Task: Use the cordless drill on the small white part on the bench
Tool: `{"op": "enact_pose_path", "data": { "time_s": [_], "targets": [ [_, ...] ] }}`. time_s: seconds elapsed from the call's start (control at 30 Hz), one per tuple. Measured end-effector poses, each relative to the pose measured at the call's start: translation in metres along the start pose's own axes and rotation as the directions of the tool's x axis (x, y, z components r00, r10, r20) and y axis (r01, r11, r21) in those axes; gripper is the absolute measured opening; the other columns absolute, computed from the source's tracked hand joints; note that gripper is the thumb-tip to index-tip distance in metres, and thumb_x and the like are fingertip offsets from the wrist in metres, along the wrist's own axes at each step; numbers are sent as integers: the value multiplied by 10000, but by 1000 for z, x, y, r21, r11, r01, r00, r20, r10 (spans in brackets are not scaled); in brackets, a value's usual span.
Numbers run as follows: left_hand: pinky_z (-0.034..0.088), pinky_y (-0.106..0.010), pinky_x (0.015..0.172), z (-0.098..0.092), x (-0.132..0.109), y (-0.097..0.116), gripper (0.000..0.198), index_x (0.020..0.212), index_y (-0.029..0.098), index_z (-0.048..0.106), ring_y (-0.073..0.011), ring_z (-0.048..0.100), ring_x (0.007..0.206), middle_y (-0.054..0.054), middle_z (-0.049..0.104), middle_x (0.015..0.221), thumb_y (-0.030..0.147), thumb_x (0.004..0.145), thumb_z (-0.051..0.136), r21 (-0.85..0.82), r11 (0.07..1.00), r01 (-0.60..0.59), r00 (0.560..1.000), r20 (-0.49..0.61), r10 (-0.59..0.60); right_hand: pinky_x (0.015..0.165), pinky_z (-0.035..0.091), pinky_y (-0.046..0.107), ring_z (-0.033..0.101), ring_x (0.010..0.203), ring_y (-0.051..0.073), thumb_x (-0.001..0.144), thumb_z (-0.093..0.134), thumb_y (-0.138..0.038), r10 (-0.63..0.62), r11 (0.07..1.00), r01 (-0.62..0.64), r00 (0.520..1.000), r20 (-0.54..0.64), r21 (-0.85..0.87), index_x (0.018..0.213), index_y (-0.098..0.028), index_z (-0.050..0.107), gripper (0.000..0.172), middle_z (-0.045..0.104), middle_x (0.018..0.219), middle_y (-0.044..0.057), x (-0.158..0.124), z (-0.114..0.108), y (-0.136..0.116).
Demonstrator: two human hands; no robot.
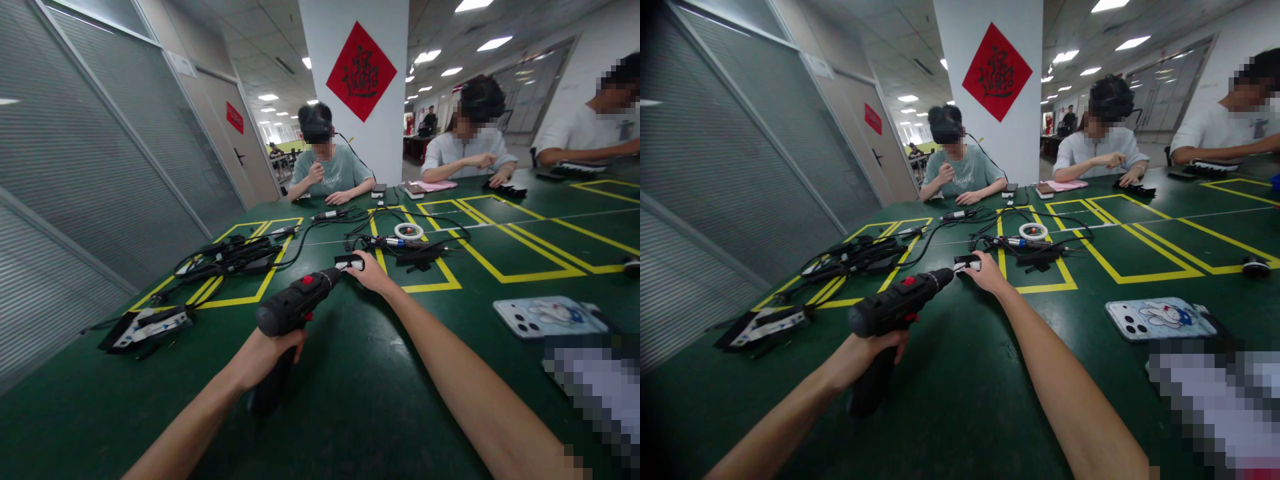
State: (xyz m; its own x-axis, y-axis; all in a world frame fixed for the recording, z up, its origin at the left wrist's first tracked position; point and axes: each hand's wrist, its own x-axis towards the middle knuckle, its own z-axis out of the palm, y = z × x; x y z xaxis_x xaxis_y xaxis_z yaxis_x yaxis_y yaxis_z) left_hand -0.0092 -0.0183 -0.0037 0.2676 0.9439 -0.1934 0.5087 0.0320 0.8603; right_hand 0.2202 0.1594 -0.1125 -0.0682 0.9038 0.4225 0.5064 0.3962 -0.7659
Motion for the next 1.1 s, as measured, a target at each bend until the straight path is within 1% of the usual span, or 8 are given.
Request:
{"op": "enact_pose_path", "data": {
  "time_s": [0.13,0.27,0.37,0.53,0.7,0.93,1.0,1.1],
  "targets": [
    [388,-273,559,1,-1,4,257,655,147,587,-155,502,540,-12,564,556,373,742,502,-7,1000,21,1000,-7,-21,926,379,345,501,1035,196,698,623,-382,-8,1000,8,1000,1,-7,1181,-206,475,536,499,1130,81,0,0,1],
    [382,-268,566,0,-3,15,250,612,149,572,-156,500,544,-17,564,555,354,733,497,-12,999,46,999,11,-46,930,374,346,498,1038,195,700,622,-373,-13,1000,13,1000,1,-10,1180,-207,478,528,494,1141,81,0,0,0],
    [382,-268,570,-1,-4,19,236,653,145,589,-159,500,554,-19,568,562,343,738,491,-7,999,53,998,32,-53,924,379,344,504,1028,192,703,620,-372,-16,1000,16,1000,2,-12,1180,-210,479,524,496,1143,79,-1,-1,-1],
    [385,-272,575,-2,-1,8,244,662,153,574,-155,500,555,-13,564,564,360,760,491,-7,1000,5,1000,20,-5,916,384,340,509,1018,192,699,624,-358,-16,1000,16,1000,1,-7,1171,-206,489,514,509,1128,78,-2,-4,-3],
    [392,-278,569,-2,2,-1,280,568,151,552,-155,502,545,-23,562,559,364,744,511,18,1000,-12,1000,-29,13,922,380,344,509,1024,188,698,623,-352,-8,1000,8,1000,-7,5,1167,-208,496,506,518,1129,73,-2,-4,-3],
    [383,-265,548,0,2,1,211,722,156,590,-146,503,532,5,556,557,356,738,523,-42,999,26,999,-30,-28,917,385,344,515,1013,190,692,628,-373,-16,1000,16,1000,-7,7,1167,-210,497,519,518,1135,75,-2,-3,-2],
    [384,-267,554,0,2,2,219,725,153,594,-148,504,532,5,555,551,359,738,522,-33,999,27,999,-38,-28,916,385,343,515,1012,189,694,625,-376,-20,1000,20,1000,-9,5,1167,-210,496,517,517,1135,75,-2,-3,-2],
    [380,-268,562,-1,0,8,228,678,148,596,-151,505,539,-5,563,553,350,738,511,-8,999,43,999,-10,-43,910,388,342,515,1009,189,695,624,-379,-20,1000,20,1000,-8,-1,1169,-212,494,518,517,1132,74,-2,-3,-2]
  ]
}}
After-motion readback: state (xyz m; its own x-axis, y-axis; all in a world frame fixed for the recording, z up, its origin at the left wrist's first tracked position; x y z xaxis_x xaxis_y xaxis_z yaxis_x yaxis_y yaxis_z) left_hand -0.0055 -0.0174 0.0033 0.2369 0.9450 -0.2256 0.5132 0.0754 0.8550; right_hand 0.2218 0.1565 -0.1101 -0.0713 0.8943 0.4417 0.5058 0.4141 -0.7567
